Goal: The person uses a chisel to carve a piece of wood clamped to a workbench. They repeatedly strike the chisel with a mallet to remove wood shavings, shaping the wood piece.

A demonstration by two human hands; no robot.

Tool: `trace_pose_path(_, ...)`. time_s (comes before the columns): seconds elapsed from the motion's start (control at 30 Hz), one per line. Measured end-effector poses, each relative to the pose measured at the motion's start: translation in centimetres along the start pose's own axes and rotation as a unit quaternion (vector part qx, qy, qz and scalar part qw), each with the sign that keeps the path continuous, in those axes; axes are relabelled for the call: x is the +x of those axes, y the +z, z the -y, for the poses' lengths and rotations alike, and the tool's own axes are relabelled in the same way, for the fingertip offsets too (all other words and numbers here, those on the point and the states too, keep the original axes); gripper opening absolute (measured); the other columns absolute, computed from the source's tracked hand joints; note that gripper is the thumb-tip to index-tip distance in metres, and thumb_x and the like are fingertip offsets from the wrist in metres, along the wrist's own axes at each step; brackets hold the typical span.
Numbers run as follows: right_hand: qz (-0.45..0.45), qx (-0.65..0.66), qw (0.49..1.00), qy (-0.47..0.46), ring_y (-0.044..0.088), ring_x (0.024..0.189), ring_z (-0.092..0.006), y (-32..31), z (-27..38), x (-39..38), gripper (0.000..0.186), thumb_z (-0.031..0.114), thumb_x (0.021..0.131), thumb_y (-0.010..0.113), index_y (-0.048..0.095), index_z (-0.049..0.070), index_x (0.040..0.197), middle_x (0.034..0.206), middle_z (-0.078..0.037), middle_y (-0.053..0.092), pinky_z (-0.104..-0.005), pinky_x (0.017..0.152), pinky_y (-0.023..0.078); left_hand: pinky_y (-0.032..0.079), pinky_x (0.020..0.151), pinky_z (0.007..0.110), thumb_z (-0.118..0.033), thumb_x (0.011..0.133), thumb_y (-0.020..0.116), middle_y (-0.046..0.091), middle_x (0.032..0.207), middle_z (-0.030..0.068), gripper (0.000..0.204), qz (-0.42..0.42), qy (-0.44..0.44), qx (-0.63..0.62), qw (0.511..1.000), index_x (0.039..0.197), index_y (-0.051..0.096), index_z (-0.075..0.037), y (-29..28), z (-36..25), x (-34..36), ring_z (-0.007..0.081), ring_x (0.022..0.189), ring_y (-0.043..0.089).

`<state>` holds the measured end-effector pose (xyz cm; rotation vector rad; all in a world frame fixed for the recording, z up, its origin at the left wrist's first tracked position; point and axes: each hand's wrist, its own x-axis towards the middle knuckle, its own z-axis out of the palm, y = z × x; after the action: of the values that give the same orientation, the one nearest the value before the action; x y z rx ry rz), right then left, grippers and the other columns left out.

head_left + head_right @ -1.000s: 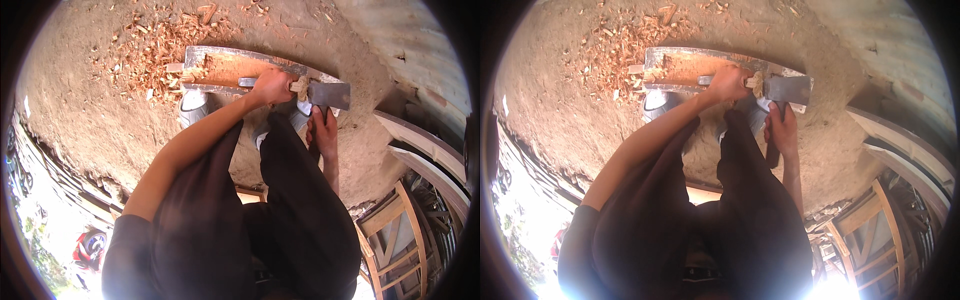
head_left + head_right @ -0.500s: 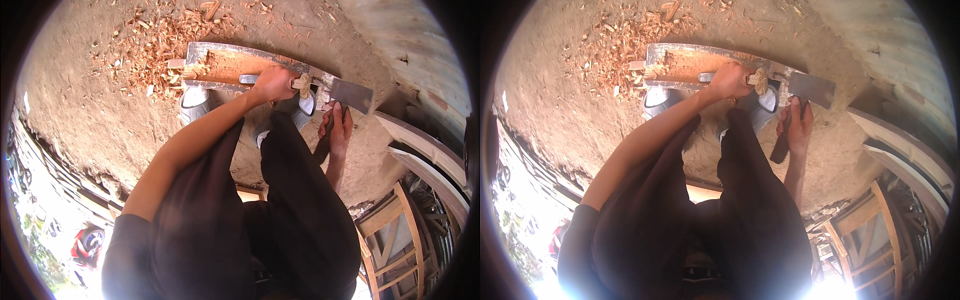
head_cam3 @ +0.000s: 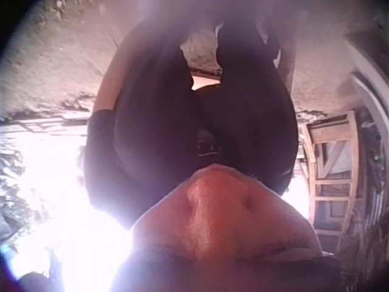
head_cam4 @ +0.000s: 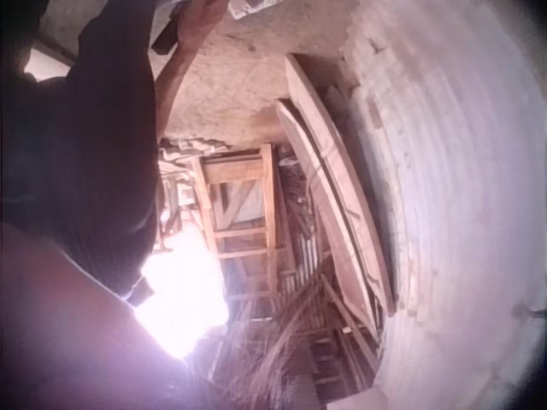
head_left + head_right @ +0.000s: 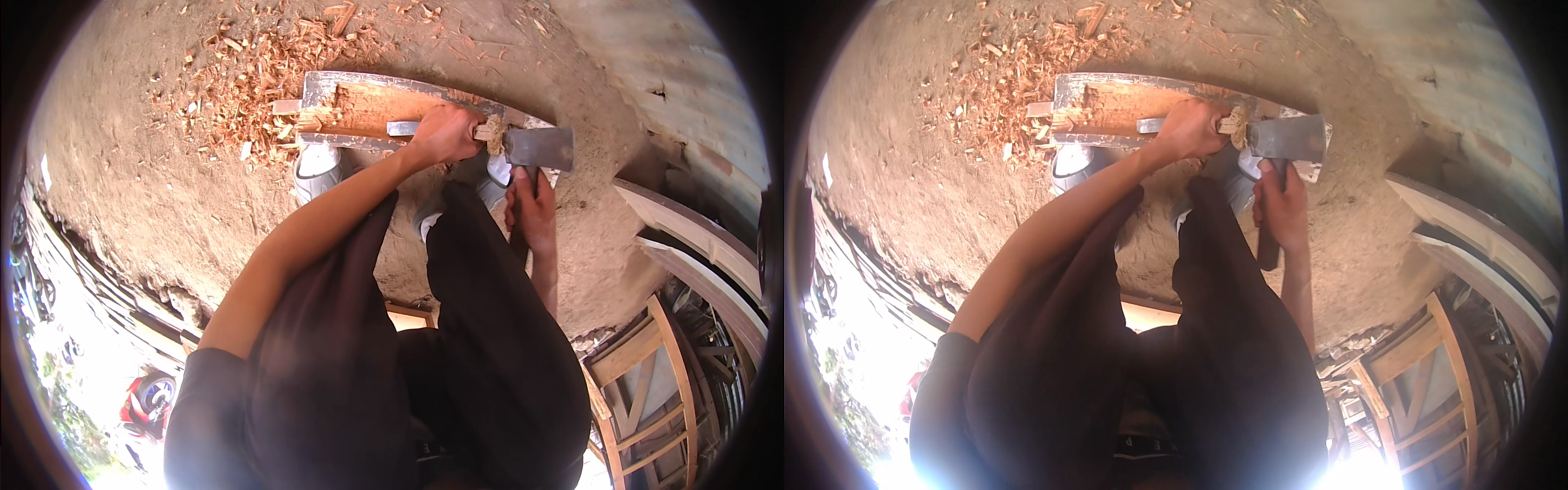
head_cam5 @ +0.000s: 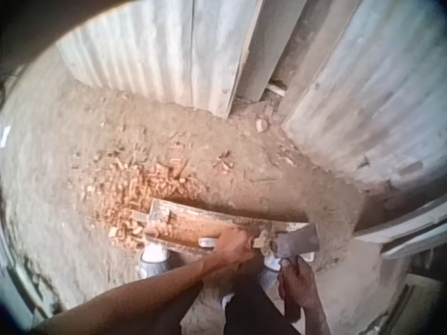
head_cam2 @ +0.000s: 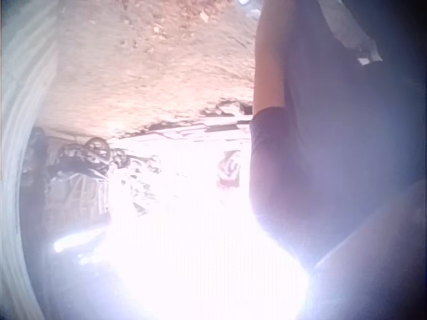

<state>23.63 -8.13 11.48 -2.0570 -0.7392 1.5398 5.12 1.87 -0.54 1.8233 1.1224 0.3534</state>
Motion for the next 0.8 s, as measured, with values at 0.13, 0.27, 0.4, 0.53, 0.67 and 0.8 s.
trace_pose_path(0.13,-0.075,0.083,0.993,-0.031,0.052,0.046,-0.0131,1.2,0.6,0.0,0.031,0.036,0.11,0.056,0.055,0.005,0.108,0.073,-0.003,0.053,-0.0298,0.041,0.043,0.056,0.076,0.054,-0.021,0.071,0.07,0.071,0.081,0.0225,0.023,-0.017,-0.003,-0.019,1.0,0.09,0.073,-0.009,0.9,0.4,0.0,0.0442,0.084,0.071)
trace_pose_path(0.27,-0.028,0.018,0.999,0.004,0.05,0.046,-0.0115,1.1,-0.4,0.2,0.032,0.037,0.11,0.057,0.056,0.005,0.112,0.071,-0.003,0.052,-0.0288,0.042,0.042,0.057,0.077,0.054,-0.02,0.071,0.069,0.072,0.082,0.0225,0.022,0.006,0.002,-0.005,1.0,0.089,0.073,-0.009,-0.1,-0.2,-0.2,0.0439,0.085,0.072)
trace_pose_path(0.4,-0.035,0.062,0.997,-0.005,0.05,0.047,-0.0114,0.2,0.5,0.2,0.031,0.037,0.109,0.058,0.055,0.006,0.11,0.071,-0.002,0.052,-0.0287,0.041,0.041,0.057,0.077,0.054,-0.019,0.072,0.068,0.073,0.083,0.0221,0.022,-0.011,0.0,-0.01,1.0,0.091,0.074,-0.01,0.0,-0.2,-0.2,0.0441,0.085,0.072)
trace_pose_path(0.53,-0.035,0.003,0.999,0.002,0.051,0.047,-0.0121,1.2,0.0,0.1,0.03,0.036,0.109,0.057,0.056,0.006,0.111,0.072,-0.002,0.054,-0.0299,0.042,0.043,0.057,0.077,0.054,-0.021,0.073,0.069,0.073,0.084,0.0222,0.022,0.011,0.0,-0.007,1.0,0.092,0.075,-0.01,-0.3,-0.4,-0.1,0.0442,0.085,0.072)
trace_pose_path(0.67,0.014,0.016,0.999,0.033,0.053,0.048,-0.012,-0.8,2.0,-1.0,0.029,0.034,0.109,0.058,0.057,0.005,0.113,0.073,-0.002,0.055,-0.0298,0.043,0.044,0.056,0.076,0.054,-0.022,0.074,0.07,0.072,0.084,0.0228,0.021,0.002,-0.002,-0.01,1.0,0.09,0.073,-0.009,-0.2,0.0,-0.3,0.0447,0.085,0.071)
trace_pose_path(0.8,-0.09,0.05,0.994,-0.038,0.05,0.047,-0.0107,1.4,0.7,-0.9,0.032,0.037,0.11,0.057,0.055,0.005,0.111,0.071,-0.001,0.053,-0.0282,0.041,0.041,0.056,0.074,0.053,-0.022,0.073,0.074,0.072,0.082,0.02,0.019,-0.017,-0.024,-0.021,0.999,0.088,0.073,-0.011,-0.5,-0.3,0.0,0.0432,0.083,0.07)
